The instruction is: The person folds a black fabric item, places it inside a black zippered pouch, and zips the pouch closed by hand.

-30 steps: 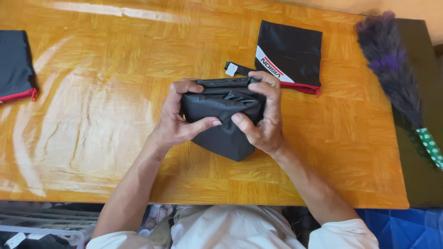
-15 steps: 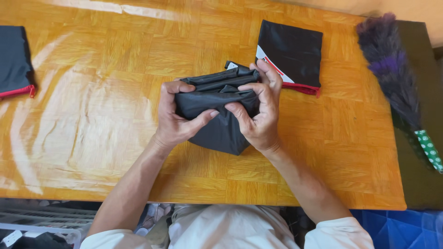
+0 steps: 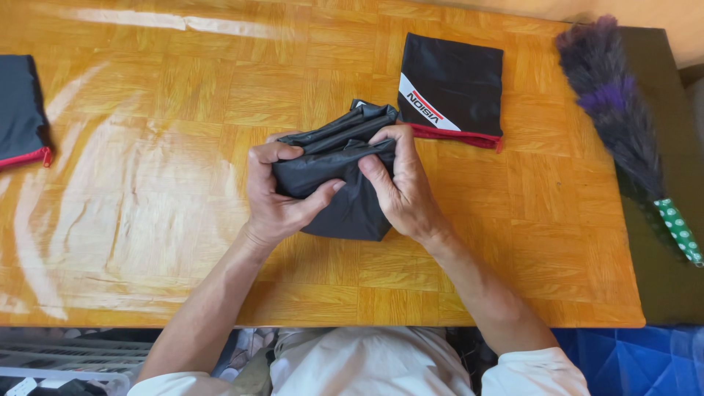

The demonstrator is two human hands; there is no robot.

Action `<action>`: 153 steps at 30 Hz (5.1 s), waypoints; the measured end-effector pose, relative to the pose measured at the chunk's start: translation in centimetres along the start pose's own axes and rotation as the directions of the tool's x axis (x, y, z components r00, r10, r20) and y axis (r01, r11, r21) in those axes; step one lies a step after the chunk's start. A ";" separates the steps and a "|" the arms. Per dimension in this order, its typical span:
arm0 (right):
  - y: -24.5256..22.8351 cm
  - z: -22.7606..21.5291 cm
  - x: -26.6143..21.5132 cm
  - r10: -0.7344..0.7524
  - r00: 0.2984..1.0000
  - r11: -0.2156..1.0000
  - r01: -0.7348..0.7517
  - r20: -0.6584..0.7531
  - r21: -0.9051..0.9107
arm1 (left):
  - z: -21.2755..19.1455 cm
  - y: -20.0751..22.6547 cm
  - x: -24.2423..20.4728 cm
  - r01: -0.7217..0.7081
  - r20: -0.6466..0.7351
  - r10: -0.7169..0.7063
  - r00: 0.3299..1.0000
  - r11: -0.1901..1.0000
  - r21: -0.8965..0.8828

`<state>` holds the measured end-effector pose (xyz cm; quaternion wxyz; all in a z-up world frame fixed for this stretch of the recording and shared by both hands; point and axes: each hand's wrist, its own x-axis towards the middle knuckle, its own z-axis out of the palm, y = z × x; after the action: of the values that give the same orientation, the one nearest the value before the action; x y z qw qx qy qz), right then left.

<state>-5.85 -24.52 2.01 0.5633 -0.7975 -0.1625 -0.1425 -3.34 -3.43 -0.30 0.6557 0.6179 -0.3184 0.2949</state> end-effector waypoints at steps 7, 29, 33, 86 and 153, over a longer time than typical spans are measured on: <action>3.4 1.7 -0.3 -0.276 0.942 0.957 0.288 -0.192 0.034 | 0.6 1.7 0.6 -0.038 0.025 0.039 0.999 0.999 -0.027; -0.7 -0.9 1.4 -0.063 0.990 0.930 0.104 -0.127 0.351 | 0.0 1.6 0.6 0.347 -0.019 -0.351 0.936 0.933 -0.099; -1.1 0.1 1.5 -0.049 0.986 0.987 0.023 -0.162 -0.160 | 1.6 2.5 0.7 0.616 -0.034 -0.625 0.780 0.777 -0.130; -1.0 0.2 -6.8 0.355 0.935 0.900 -0.344 -0.007 -0.269 | 3.0 -0.3 -0.2 -0.125 0.561 -0.532 0.634 0.645 0.753; 0.1 -0.6 0.8 0.077 0.978 0.976 -0.034 -0.193 0.215 | 2.2 1.5 1.1 0.638 -0.060 -0.644 0.763 0.764 -0.094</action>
<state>-5.12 -25.08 2.43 0.6617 -0.7193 -0.0968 -0.1881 -3.97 -5.55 1.59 0.7510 0.6531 -0.0684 0.0693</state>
